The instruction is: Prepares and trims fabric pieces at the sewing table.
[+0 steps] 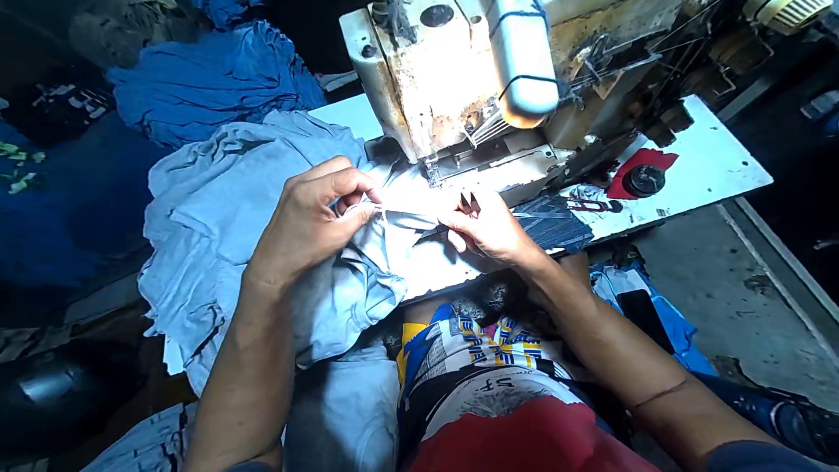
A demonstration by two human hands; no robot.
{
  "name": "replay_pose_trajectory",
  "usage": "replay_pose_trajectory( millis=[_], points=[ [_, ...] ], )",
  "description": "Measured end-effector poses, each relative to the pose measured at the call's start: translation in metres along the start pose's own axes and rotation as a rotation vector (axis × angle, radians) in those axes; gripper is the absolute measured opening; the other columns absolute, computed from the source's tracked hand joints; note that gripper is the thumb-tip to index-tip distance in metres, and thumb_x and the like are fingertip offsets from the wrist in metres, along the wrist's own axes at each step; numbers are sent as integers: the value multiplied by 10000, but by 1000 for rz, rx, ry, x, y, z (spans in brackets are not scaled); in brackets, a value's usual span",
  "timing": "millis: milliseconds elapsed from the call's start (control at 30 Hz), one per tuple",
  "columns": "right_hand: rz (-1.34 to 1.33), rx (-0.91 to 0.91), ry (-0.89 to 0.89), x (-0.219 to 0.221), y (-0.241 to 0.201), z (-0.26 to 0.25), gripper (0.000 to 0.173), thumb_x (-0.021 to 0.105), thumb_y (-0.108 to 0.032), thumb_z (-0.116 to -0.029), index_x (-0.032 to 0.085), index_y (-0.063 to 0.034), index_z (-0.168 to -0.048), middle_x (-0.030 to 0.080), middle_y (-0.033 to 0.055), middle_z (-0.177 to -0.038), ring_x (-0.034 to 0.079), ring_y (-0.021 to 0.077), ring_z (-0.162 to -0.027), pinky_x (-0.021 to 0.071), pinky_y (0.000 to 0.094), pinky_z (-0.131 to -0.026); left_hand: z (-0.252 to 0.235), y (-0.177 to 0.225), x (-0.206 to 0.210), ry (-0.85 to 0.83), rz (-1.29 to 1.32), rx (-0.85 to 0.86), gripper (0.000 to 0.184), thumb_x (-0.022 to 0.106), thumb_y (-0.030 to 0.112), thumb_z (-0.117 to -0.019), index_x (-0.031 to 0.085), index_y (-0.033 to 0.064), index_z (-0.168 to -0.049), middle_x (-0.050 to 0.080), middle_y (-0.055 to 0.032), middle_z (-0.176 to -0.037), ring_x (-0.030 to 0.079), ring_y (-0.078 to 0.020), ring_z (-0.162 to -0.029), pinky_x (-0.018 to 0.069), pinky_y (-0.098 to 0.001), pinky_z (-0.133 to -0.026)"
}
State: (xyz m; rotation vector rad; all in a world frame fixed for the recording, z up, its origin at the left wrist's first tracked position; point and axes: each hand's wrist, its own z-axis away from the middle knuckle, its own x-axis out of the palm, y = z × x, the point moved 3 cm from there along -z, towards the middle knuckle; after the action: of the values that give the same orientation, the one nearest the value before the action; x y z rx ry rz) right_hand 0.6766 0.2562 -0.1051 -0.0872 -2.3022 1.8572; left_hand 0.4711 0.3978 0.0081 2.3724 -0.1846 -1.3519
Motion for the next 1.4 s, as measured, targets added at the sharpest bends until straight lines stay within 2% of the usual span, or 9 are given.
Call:
replay_pose_trajectory(
  millis=[100, 267, 400, 533, 633, 767, 833, 967, 1400],
  points=[
    [17, -27, -7, 2, -3, 8, 126, 638, -114, -1021, 642, 3, -973, 601, 95, -595, 544, 139, -443, 455, 255, -405, 6, 7, 8, -5, 19, 34, 99, 684, 103, -916, 743, 92, -995, 664, -11, -973, 635, -111, -914, 549, -298, -828],
    [0, -57, 38, 6, -1, 21, 108, 632, -79, -1013, 672, 18, -988, 599, 70, -595, 545, 108, -464, 463, 234, -433, 7, 18, 14, -69, 45, 50, 108, 692, 70, -905, 763, 86, -984, 608, 8, -921, 573, -40, -776, 497, -177, -660],
    [-3, -51, 82, 6, 7, 16, 135, 641, -106, -1016, 671, 11, -955, 596, 73, -581, 530, 114, -443, 441, 239, -412, -1, 8, 12, -123, -90, 33, 112, 699, 196, -943, 769, 145, -1013, 582, 34, -871, 547, -55, -754, 472, -230, -651],
    [3, -58, 90, 6, 7, 10, 134, 640, -100, -1012, 646, 0, -924, 581, 74, -568, 524, 120, -435, 439, 246, -408, -5, 2, 3, -146, -323, 0, 164, 615, 186, -974, 756, 132, -1038, 572, -31, -815, 565, -194, -716, 470, -425, -653],
    [2, -53, 104, 7, 7, 8, 126, 646, -102, -1011, 645, -1, -936, 576, 76, -566, 519, 124, -433, 436, 246, -409, -5, -2, -7, -76, -324, -48, 146, 625, 226, -978, 734, 150, -1040, 542, -18, -827, 519, -174, -704, 438, -403, -639],
    [5, -87, 110, 8, 9, 7, 103, 642, -103, -1014, 627, -5, -984, 561, 89, -570, 512, 143, -429, 430, 260, -395, -6, -6, 1, -44, -169, 11, 107, 636, 172, -969, 709, 102, -1002, 625, -74, -1294, 604, -209, -1191, 511, -428, -1005],
    [4, -99, 107, 8, 8, 6, 88, 640, -101, -1013, 620, -15, -1006, 557, 87, -580, 510, 142, -431, 434, 260, -397, -6, -6, 7, -27, -19, 73, 75, 607, 58, -966, 668, 27, -998, 638, -115, -1328, 622, -211, -1253, 531, -395, -1078],
    [1, -101, 105, 9, 8, 8, 77, 640, -100, -1011, 613, -28, -1013, 547, 88, -579, 496, 136, -422, 421, 248, -387, 2, -5, 14, -16, -42, 74, 145, 545, 29, -982, 650, 20, -1082, 699, -85, -1116, 675, -148, -1090, 558, -331, -979],
    [-53, -8, 49, 11, 0, -4, 187, 597, -204, -1057, 590, -26, -999, 613, 86, -615, 467, 83, -413, 350, 194, -372, 7, 7, 11, 50, -153, 219, 128, 633, 77, -982, 750, 59, -1030, 661, -149, -1139, 630, -259, -1046, 519, -415, -894]
  ],
)
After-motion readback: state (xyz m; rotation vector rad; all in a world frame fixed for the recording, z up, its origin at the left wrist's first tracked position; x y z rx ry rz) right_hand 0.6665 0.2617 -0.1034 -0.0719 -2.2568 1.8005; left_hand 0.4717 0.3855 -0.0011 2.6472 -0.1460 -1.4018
